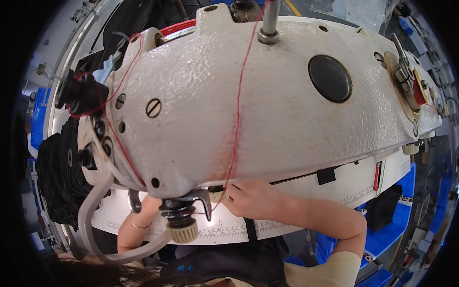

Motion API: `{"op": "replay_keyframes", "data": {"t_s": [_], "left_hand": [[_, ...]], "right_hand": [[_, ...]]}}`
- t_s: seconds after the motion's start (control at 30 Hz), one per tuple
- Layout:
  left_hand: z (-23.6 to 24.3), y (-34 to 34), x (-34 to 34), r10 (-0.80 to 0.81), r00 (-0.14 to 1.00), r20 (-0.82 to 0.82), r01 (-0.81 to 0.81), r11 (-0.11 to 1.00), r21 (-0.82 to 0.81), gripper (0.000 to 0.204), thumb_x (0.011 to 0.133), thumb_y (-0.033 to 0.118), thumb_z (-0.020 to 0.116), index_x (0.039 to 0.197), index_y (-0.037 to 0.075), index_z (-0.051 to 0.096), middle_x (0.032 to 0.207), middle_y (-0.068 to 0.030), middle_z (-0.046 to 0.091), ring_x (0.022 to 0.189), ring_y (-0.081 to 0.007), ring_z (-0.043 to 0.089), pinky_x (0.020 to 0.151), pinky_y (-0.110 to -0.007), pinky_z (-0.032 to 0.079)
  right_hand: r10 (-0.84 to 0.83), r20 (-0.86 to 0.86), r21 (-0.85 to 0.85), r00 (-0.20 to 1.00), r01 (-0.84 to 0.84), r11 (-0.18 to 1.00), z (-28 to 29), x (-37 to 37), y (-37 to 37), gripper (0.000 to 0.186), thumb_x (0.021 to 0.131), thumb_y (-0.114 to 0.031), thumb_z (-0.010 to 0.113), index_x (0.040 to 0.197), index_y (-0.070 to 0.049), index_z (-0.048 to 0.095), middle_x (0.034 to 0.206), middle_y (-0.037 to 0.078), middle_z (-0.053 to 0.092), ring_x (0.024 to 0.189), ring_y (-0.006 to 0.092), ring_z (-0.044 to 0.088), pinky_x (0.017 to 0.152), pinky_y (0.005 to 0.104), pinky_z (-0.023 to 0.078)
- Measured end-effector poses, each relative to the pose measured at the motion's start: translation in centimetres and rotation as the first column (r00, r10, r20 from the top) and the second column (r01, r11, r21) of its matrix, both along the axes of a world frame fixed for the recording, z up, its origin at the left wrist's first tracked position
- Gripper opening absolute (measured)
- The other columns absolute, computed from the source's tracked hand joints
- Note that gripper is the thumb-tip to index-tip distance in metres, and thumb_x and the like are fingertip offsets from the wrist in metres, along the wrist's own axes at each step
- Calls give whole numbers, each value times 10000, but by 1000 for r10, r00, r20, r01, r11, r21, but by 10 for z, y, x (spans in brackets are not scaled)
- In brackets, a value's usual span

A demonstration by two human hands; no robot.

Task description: Sewing a black fabric component using an industrial sewing machine.

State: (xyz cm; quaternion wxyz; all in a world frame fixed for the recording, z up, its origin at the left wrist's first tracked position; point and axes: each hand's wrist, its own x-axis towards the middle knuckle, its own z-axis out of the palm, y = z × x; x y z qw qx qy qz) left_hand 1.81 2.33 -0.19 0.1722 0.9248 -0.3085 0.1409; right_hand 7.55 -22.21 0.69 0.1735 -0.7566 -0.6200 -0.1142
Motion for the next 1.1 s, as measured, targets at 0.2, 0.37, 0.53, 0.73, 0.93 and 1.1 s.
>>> {"op": "replay_keyframes", "data": {"t_s": [0.2,0.37,0.53,0.73,0.93,1.1], "left_hand": [[17,-15,-4,140,990,-10,-140,990,-24,280,599,15,645,879,3,650,760,-188,616,682,-356,607,641,-445,489],[26,-15,1,123,992,-23,-125,990,-72,291,575,25,654,865,4,646,729,-182,601,655,-354,594,618,-449,481],[26,-14,4,37,997,67,-36,999,-17,312,536,47,660,845,8,636,673,-168,567,603,-347,566,578,-443,466],[29,-14,1,74,989,-131,-72,997,17,299,666,62,614,963,29,616,818,-140,610,743,-300,595,703,-409,477],[26,-18,-8,111,946,-304,-145,985,-92,342,594,-17,617,929,13,675,910,-169,652,869,-316,629,816,-407,495],[27,-21,-4,77,978,-195,-105,985,-136,392,592,-32,616,977,8,675,892,-160,643,862,-329,620,787,-415,496]], "right_hand": [[21,-80,-27,997,-23,999,-1,0,-4,136,551,-112,603,572,-102,469,655,-3,441,611,113,510,396,228,432],[46,-54,-16,997,-47,999,3,3,-3,131,547,-102,598,573,-95,469,671,3,448,603,108,509,388,232,429],[38,-73,-90,997,-45,995,1,-1,-4,121,602,-104,621,591,-74,505,700,22,489,619,116,528,373,246,413],[-218,-597,125,772,358,925,-9,4,-1,141,794,-160,609,760,-23,606,813,85,582,609,191,572,448,350,441],[-121,-877,277,465,696,663,3,42,1,167,831,-180,590,867,-19,618,830,112,590,595,236,574,538,378,463],[-112,-468,192,876,225,955,14,11,5,205,777,-154,618,935,-25,616,832,135,586,682,245,582,613,345,481]]}}
